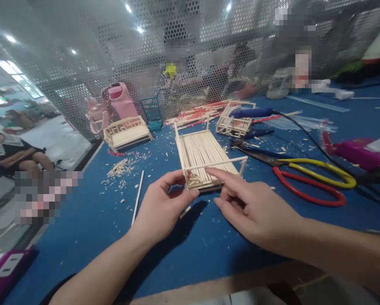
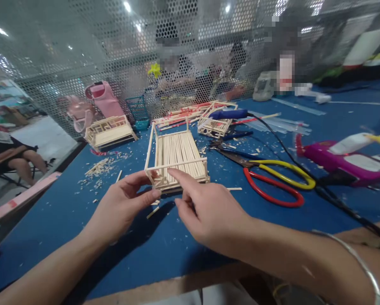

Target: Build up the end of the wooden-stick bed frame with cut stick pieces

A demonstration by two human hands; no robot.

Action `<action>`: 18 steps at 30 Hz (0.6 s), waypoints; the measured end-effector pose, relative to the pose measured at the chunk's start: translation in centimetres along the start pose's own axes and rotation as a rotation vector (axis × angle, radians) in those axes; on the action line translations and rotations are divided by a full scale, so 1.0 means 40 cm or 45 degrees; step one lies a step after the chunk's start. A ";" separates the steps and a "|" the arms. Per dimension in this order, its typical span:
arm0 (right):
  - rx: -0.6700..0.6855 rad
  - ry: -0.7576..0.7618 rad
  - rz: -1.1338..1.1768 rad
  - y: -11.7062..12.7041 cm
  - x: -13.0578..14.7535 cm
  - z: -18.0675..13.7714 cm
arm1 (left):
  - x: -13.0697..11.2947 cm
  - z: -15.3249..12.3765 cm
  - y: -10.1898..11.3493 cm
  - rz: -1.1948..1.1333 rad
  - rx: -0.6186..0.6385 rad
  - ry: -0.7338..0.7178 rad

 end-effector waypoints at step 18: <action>-0.246 0.158 -0.109 0.007 -0.026 0.022 | 0.005 0.001 0.005 -0.053 -0.055 0.028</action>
Point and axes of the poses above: each hand's wrist, its own z-axis towards the middle knuckle, its own y-axis out of the back of the hand, x = y × z, the point moved 4 cm from there along z, towards the middle knuckle, and after that the axes turned 3 degrees about -x, right-handed, at the moved point
